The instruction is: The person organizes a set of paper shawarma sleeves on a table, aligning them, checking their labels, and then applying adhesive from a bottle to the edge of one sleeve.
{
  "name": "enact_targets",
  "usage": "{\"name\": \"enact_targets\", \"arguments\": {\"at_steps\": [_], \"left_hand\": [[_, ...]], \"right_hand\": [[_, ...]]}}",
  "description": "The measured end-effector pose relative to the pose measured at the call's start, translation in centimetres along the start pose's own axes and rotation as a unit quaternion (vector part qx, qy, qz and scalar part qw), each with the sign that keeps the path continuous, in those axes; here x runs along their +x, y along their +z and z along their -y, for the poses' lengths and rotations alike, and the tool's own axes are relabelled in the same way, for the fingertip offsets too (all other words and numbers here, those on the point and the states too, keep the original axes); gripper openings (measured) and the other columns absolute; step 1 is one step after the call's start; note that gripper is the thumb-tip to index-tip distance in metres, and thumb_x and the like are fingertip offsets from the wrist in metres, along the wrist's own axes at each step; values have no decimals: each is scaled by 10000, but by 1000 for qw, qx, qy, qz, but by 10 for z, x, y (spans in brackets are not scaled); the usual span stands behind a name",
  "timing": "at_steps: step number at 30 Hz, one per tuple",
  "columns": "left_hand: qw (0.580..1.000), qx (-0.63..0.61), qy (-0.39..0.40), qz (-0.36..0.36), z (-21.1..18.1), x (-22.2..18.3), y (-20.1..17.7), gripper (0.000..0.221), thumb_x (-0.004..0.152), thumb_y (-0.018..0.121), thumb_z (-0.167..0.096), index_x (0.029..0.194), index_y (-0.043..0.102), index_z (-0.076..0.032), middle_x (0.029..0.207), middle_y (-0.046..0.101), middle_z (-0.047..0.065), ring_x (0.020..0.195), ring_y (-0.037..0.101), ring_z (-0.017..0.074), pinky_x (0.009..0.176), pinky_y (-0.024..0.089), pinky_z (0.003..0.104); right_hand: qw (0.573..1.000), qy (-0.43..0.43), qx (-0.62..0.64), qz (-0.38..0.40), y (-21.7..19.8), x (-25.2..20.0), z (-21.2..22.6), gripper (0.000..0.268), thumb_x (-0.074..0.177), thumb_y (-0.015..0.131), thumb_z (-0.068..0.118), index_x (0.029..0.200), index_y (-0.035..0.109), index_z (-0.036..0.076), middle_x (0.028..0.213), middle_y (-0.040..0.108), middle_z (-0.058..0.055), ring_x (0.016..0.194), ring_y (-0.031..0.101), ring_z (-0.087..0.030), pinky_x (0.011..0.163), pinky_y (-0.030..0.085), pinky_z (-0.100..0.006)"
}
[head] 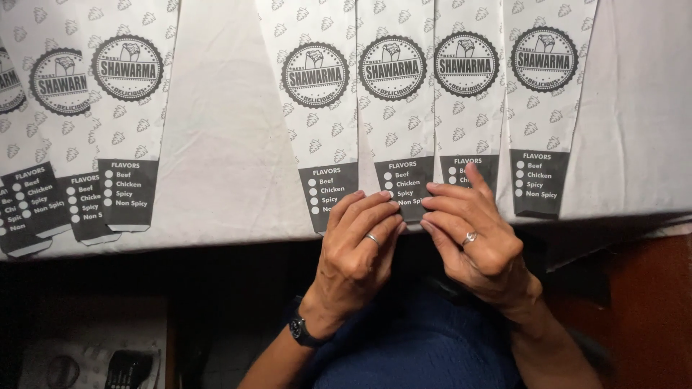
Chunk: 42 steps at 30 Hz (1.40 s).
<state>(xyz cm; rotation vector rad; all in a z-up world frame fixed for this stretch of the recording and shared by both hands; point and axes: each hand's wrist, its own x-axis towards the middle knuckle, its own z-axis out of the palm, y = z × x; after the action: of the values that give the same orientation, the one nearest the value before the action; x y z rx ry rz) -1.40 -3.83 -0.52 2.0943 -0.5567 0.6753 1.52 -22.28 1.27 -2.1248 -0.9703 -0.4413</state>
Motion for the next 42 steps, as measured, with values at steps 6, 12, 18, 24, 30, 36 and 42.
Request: {"name": "enact_targets", "arguments": {"at_steps": [6,12,18,24,30,36,42], "left_hand": [[993,-45,-103,-25,-5,4,-1,93,921,693,81,980,667,13,1005,715,117,1025,714,303,975,482,413],[997,8,-59,57,-3,3,-2,229,976,575,84,1194,638,46,1267,653,176,1224,618,385,1085,416,505],[993,44,-35,102,-2,2,3,339,917,534,108,1234,634,42,1389,628,216,1359,563,445,1168,367,586],[992,25,-29,116,-2,4,12,376,905,525,113,1265,620,61,1422,593,237,1398,512,464,1188,363,598],[997,57,-49,33,-10,1,-20,246,989,597,65,1233,629,52,1355,618,247,1316,592,457,1132,458,553],[978,169,-120,0,5,-14,-36,291,955,658,81,1245,645,75,1359,627,251,1315,576,441,1107,485,516],[988,119,-95,-7,11,-10,-16,296,988,633,89,1284,614,100,1395,593,274,1356,542,457,1142,489,524]], "right_hand": [[993,108,41,-15,-4,10,8,107,871,744,-112,889,683,-26,964,716,-162,1039,720,-327,1257,333,-631],[988,135,39,-58,-19,0,10,147,916,660,-149,1016,693,-47,1133,708,-219,1162,696,-359,1301,333,-599],[989,113,-87,-30,-18,-27,-10,224,957,732,-49,1180,722,-31,1297,694,-210,1311,639,-403,1299,223,-608],[987,120,-100,-44,-23,-27,-13,211,959,733,-74,1166,732,-39,1281,704,-209,1299,651,-403,1305,249,-594],[993,79,-68,-58,-13,-13,2,176,983,689,-65,1158,711,-56,1284,680,-243,1290,644,-443,1287,300,-624],[999,25,-12,-21,9,-3,4,218,910,771,-71,1121,717,-67,1202,714,-228,1211,687,-430,1240,328,-622],[998,47,-31,-9,11,-2,7,196,920,744,-86,1111,720,-52,1217,703,-215,1243,654,-437,1237,355,-652]]}}
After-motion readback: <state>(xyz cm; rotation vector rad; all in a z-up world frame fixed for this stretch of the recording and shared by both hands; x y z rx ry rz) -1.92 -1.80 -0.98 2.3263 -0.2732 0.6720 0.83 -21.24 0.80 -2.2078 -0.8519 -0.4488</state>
